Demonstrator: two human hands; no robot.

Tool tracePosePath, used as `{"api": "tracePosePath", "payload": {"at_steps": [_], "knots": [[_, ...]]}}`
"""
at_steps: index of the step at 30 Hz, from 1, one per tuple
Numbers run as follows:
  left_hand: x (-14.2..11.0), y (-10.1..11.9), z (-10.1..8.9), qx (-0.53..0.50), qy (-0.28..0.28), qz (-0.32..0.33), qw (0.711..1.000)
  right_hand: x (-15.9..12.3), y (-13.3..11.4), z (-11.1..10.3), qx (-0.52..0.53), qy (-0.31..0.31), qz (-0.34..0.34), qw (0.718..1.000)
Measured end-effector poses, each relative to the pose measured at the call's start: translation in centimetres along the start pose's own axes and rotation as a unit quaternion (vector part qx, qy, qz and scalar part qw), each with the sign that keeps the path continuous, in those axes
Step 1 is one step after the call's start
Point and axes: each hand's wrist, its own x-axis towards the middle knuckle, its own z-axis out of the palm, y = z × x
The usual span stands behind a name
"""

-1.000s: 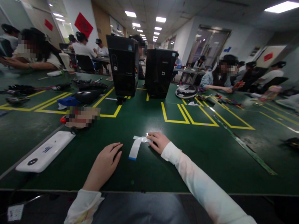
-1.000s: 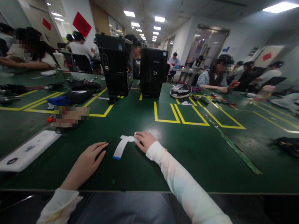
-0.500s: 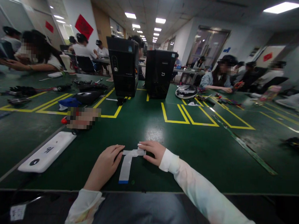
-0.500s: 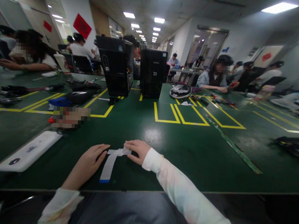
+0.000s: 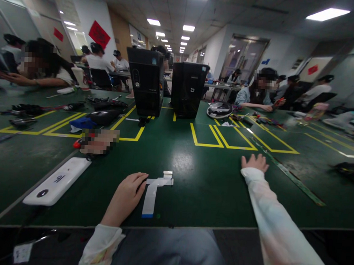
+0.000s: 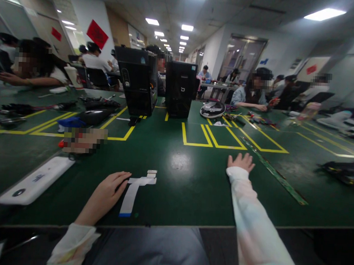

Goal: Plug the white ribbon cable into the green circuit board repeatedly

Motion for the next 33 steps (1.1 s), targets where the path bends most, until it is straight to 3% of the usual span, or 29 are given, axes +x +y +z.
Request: {"api": "tracePosePath", "payload": {"at_steps": [3,7,17,23,27,29,33], "knots": [[0.0,0.0,0.0,0.0,0.0,-0.001,1.0,1.4,4.8,-0.9,-0.022,0.005,0.106,0.994],[0.0,-0.1,0.1,-0.003,0.004,0.0,1.0,1.9,8.3,-2.1,-0.051,-0.052,0.163,0.984],[0.0,-0.2,0.2,-0.006,0.008,-0.002,1.0,0.3,8.6,-4.0,-0.097,-0.1,0.129,0.982],[-0.1,-0.2,0.3,-0.003,0.004,0.0,1.0,-0.8,10.5,-4.5,-0.129,-0.129,0.053,0.982],[-0.1,-0.3,0.3,-0.003,0.004,0.003,1.0,-2.1,12.1,-4.5,-0.13,-0.105,-0.004,0.986],[-0.1,-0.3,0.4,-0.002,0.007,0.006,1.0,-3.0,12.4,-4.5,-0.132,-0.064,0.016,0.989],[-0.1,-0.3,0.4,0.008,0.003,0.008,1.0,-4.7,12.4,-4.7,-0.138,0.014,0.141,0.98]]}}
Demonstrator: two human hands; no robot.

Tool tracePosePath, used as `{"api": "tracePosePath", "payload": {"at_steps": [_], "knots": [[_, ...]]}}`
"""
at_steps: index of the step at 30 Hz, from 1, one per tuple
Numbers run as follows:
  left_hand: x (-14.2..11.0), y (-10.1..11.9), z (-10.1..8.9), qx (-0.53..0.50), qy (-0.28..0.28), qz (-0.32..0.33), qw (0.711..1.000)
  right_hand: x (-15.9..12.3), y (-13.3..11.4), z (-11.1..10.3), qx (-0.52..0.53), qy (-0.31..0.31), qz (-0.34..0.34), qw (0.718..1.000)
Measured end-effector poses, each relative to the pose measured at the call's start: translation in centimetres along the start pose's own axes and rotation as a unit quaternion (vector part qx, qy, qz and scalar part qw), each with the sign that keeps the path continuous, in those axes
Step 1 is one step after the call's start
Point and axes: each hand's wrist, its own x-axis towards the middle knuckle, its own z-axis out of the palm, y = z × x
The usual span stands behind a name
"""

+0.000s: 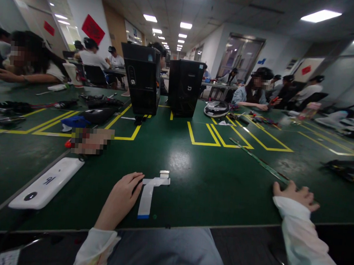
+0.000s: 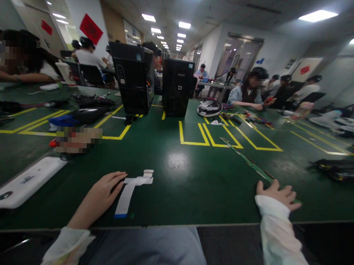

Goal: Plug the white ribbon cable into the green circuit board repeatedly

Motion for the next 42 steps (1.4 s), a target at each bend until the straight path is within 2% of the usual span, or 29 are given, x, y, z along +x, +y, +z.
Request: {"api": "tracePosePath", "payload": {"at_steps": [2,4,11,18,22,26,32,38,42], "knots": [[0.0,0.1,-0.1,0.004,-0.003,0.0,1.0,-0.2,0.0,-0.1,0.002,-0.011,0.028,1.0],[-0.1,0.1,-0.1,0.008,-0.006,0.0,1.0,0.0,0.1,-0.1,0.005,-0.036,0.02,0.999],[-0.1,0.2,-0.1,0.005,0.005,0.003,1.0,3.4,0.9,0.8,-0.021,-0.101,-0.085,0.991],[0.0,0.3,-0.2,0.009,-0.003,-0.002,1.0,6.9,1.6,1.9,-0.019,-0.11,-0.192,0.975],[-0.1,0.2,-0.1,0.01,-0.004,-0.002,1.0,7.8,0.7,2.1,0.004,-0.122,-0.238,0.963],[-0.1,0.1,0.0,0.006,-0.002,-0.002,1.0,7.7,-1.4,2.6,0.037,-0.115,-0.314,0.942],[-0.1,0.1,-0.1,0.004,-0.005,-0.011,1.0,4.8,-7.2,2.7,0.099,-0.089,-0.437,0.889],[0.0,0.3,-0.2,0.004,-0.003,-0.009,1.0,-2.0,-14.0,0.7,0.16,-0.057,-0.543,0.823],[0.1,0.3,-0.3,0.005,-0.001,-0.002,1.0,-7.0,-17.3,-0.7,0.193,-0.041,-0.599,0.776]]}}
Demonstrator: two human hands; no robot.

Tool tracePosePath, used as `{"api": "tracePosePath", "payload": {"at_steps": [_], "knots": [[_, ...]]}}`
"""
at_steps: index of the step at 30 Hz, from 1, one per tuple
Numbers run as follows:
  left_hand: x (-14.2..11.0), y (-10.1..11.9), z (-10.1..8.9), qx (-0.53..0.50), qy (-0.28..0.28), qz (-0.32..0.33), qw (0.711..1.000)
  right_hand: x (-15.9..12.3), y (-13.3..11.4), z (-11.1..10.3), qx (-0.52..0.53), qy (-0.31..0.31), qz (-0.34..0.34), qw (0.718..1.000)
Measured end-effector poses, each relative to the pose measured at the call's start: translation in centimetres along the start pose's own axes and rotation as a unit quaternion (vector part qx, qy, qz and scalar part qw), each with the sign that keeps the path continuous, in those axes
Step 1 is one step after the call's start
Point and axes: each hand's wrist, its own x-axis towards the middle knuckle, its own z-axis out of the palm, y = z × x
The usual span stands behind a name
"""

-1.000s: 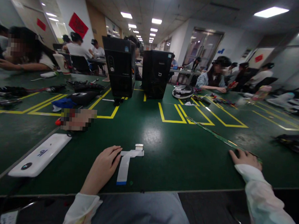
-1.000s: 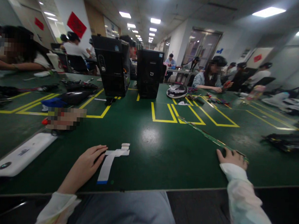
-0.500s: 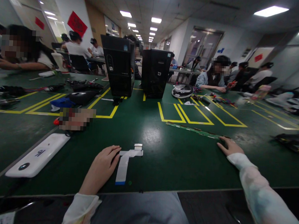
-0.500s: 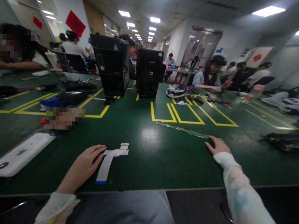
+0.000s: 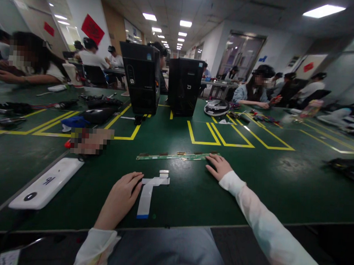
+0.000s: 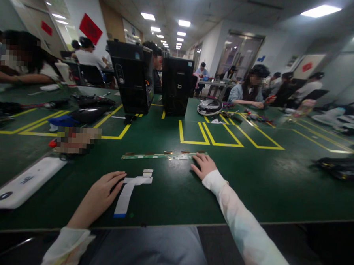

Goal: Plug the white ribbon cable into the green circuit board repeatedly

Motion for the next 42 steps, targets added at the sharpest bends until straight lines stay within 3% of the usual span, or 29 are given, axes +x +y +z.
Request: {"api": "tracePosePath", "payload": {"at_steps": [4,8,11,15,22,28,33,42], "knots": [[0.0,-0.1,0.1,0.0,-0.002,-0.002,1.0,0.8,-4.7,0.5,0.011,0.006,-0.029,1.0],[-0.1,-0.1,0.1,-0.001,-0.005,-0.004,1.0,0.9,-8.4,0.9,0.006,0.004,0.011,1.0],[-0.1,-0.1,0.1,0.002,-0.007,-0.004,1.0,0.8,-10.5,1.1,0.005,-0.006,0.044,0.999],[0.0,0.0,0.1,0.001,-0.001,-0.004,1.0,0.5,-12.1,1.1,0.021,0.006,0.041,0.999],[0.0,0.0,0.1,0.004,-0.001,0.0,1.0,0.9,-12.0,0.3,0.025,0.029,0.028,0.999],[0.0,0.1,0.0,-0.003,0.012,0.007,1.0,2.6,-10.0,-0.2,0.093,0.011,-0.071,0.993],[0.0,0.0,0.1,0.003,0.002,0.005,1.0,3.3,-8.9,0.1,0.125,0.015,-0.114,0.985],[0.2,0.4,-0.3,-0.006,0.005,0.001,1.0,2.5,-9.3,2.0,0.112,0.003,-0.119,0.987]]}}
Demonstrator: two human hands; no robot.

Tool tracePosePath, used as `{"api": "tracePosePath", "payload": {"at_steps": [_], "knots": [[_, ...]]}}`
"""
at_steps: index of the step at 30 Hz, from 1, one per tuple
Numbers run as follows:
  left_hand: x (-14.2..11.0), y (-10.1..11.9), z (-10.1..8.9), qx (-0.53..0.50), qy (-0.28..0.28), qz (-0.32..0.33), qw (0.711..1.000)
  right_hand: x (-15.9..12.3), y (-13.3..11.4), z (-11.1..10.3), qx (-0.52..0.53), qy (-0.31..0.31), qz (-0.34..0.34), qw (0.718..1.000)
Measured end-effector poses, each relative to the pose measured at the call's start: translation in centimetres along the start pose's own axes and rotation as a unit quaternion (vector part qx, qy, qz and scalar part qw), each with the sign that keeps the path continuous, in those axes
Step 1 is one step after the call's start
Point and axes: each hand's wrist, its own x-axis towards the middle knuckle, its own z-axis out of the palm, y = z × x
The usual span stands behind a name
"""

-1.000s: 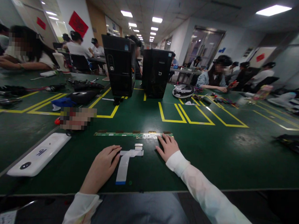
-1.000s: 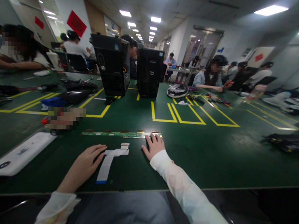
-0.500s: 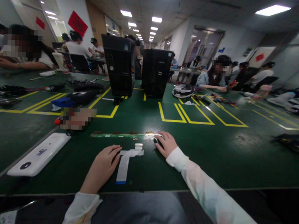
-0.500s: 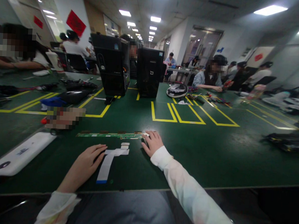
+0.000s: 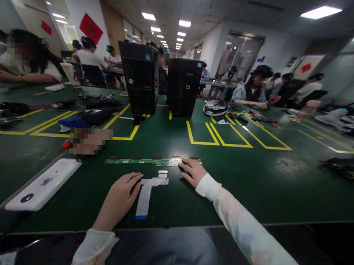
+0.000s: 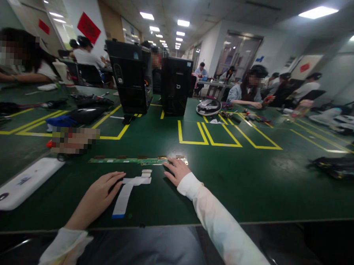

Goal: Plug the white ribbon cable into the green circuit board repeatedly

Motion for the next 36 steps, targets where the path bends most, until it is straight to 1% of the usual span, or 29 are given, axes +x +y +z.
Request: {"api": "tracePosePath", "payload": {"at_steps": [2,4,9,11,15,20,26,36], "knots": [[0.2,0.7,-0.2,-0.009,0.007,0.009,1.0,-0.1,-0.1,0.2,-0.005,-0.009,0.007,1.0],[0.3,1.7,-0.1,-0.01,0.005,0.034,0.999,-0.1,-0.4,0.0,-0.009,-0.013,0.014,1.0],[1.1,4.7,0.8,0.011,-0.032,0.106,0.994,-0.2,-0.8,-0.6,-0.006,-0.026,0.019,0.999],[1.5,5.7,1.3,0.021,-0.05,0.115,0.992,-0.2,-0.8,-0.6,-0.003,-0.025,0.017,1.0],[1.9,7.1,2.0,0.042,-0.078,0.108,0.99,-0.2,-0.6,0.0,-0.006,-0.009,0.022,1.0],[2.3,8.6,2.9,0.075,-0.069,0.124,0.987,-0.2,-0.6,0.4,0.001,-0.005,0.011,1.0],[3.1,9.6,4.1,0.102,-0.037,0.129,0.986,-0.1,-0.7,0.1,-0.005,-0.007,0.014,1.0],[3.3,9.5,4.7,0.098,-0.022,0.14,0.985,-0.1,-0.6,0.3,-0.004,-0.019,0.017,1.0]]}}
